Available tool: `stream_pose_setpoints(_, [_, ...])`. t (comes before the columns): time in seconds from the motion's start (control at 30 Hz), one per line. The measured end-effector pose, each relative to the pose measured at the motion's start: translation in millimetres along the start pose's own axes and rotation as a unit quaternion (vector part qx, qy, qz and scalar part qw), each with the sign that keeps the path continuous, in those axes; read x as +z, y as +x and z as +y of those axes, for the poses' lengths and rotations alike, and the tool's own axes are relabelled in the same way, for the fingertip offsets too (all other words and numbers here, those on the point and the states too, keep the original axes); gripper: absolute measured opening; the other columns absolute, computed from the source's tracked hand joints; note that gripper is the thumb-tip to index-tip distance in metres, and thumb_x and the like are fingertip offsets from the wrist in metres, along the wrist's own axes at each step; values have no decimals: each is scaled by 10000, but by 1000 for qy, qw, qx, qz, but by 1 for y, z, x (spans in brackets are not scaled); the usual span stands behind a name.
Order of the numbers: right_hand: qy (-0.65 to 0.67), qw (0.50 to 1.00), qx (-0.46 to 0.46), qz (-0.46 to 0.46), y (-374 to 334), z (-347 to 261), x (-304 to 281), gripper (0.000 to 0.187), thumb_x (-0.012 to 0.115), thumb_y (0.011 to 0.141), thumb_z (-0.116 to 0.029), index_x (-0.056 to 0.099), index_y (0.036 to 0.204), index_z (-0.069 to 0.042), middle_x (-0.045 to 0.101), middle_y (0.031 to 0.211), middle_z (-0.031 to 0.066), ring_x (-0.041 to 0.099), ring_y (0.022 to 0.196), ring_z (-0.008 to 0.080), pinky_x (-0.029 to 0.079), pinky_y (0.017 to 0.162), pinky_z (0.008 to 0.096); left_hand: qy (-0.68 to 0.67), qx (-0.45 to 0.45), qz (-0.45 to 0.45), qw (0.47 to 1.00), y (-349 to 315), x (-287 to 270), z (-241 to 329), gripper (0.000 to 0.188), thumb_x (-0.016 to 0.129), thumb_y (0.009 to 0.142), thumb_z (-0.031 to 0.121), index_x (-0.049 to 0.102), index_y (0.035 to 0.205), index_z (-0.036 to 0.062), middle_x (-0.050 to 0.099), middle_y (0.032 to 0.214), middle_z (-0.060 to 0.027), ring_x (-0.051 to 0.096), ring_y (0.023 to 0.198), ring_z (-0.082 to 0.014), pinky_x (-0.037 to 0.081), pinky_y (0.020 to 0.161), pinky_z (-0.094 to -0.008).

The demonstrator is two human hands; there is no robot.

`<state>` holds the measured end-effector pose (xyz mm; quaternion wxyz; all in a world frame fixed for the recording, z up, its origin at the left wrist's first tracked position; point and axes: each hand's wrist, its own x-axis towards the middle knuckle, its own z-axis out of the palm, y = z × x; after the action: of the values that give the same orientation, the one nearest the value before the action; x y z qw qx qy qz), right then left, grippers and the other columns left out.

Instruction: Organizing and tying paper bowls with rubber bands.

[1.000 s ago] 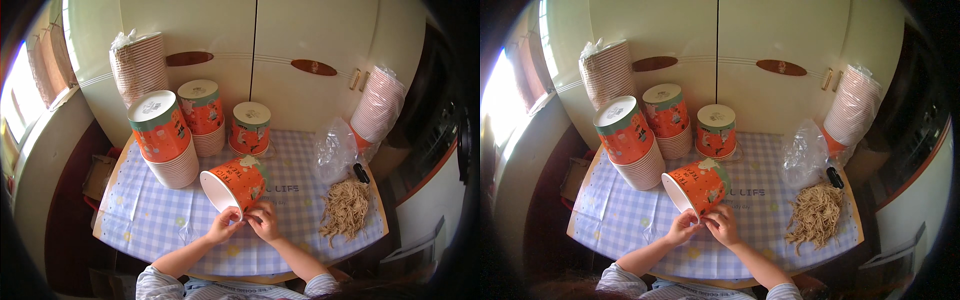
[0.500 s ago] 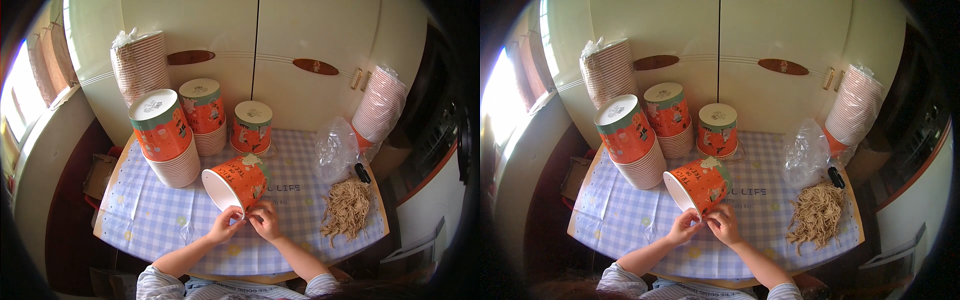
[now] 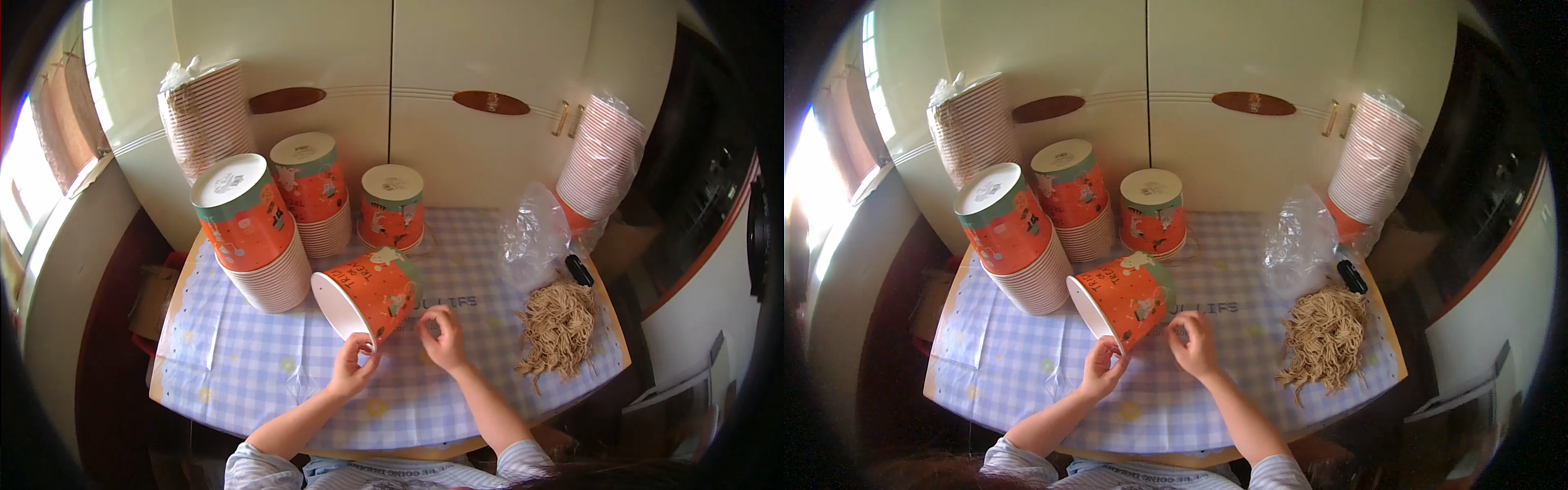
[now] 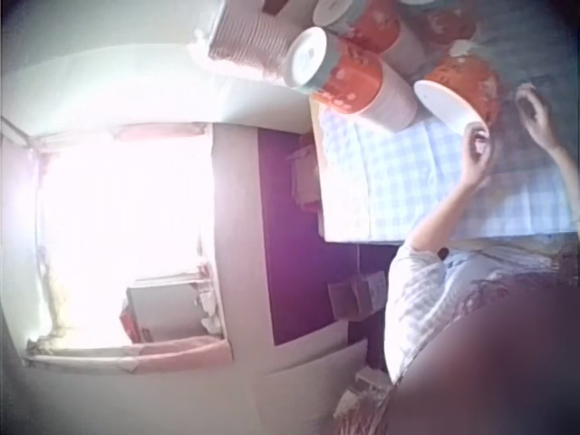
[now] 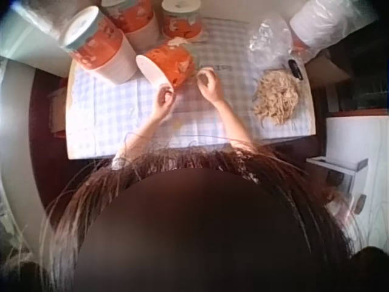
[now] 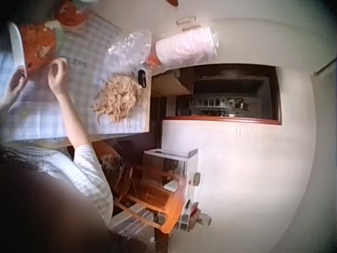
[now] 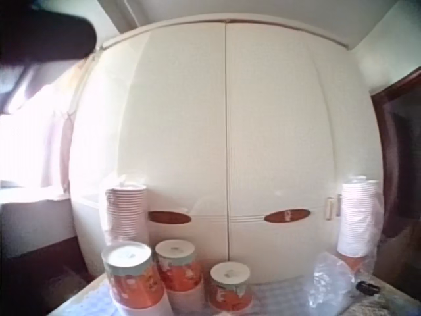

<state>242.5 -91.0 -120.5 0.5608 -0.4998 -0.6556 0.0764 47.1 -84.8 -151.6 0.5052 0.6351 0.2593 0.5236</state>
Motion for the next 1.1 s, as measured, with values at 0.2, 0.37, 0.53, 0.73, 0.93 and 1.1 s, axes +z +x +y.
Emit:
stream_pose_setpoints(0.2, [-99, 992, 80, -21, 13, 33, -26, 110, 640, 716, -102, 567, 781, -51, 585, 666, 69, 578, 685, 245, 416, 630, 343, 10, 21, 21, 1000, 1, 1, 0, 273, 544, 749, -116, 478, 967, 34, 496, 940, -21, 479, 849, -91, 379, 745, -219])
stream_pose_setpoints(0.37, [-358, 921, 144, -47, 13, 51, -65, 212, 606, 729, -104, 580, 933, -55, 585, 947, 115, 557, 877, 288, 447, 723, 398, 27, 13, 32, 999, 1, 3, 2, 211, 569, 746, -58, 494, 920, 34, 497, 887, -24, 477, 789, -103, 406, 704, -225])
stream_pose_setpoints(0.53, [-506, 824, 250, -41, 10, 55, -94, 224, 612, 726, -101, 600, 945, -55, 529, 1057, 107, 477, 1009, 297, 422, 802, 411, 32, 8, 26, 999, 0, 2, 1, 213, 573, 741, -55, 495, 918, 34, 499, 888, -28, 479, 785, -103, 406, 702, -223])
stream_pose_setpoints(0.73, [-526, 761, 376, -51, 12, 61, -127, 166, 602, 744, -92, 633, 907, -81, 541, 1061, 91, 463, 1044, 284, 411, 823, 402, 43, 16, 27, 999, 0, 2, 0, 220, 581, 739, -48, 498, 922, 39, 501, 893, -32, 478, 782, -109, 407, 700, -224])
stream_pose_setpoints(0.93, [-528, 735, 422, -48, 6, 76, -137, 85, 625, 755, -120, 676, 811, -83, 583, 983, 83, 503, 978, 283, 423, 808, 399, 37, 8, 23, 999, -1, 3, 0, 217, 578, 743, -52, 500, 924, 39, 503, 901, -30, 482, 789, -110, 408, 699, -229])
stream_pose_setpoints(1.1, [-525, 805, 278, -15, 11, 63, -117, 71, 638, 723, -163, 688, 735, -114, 604, 919, 50, 512, 908, 258, 405, 773, 397, 30, 17, 13, 999, 2, 4, 3, 223, 585, 746, -49, 504, 934, 38, 513, 903, -37, 495, 796, -110, 409, 704, -230])
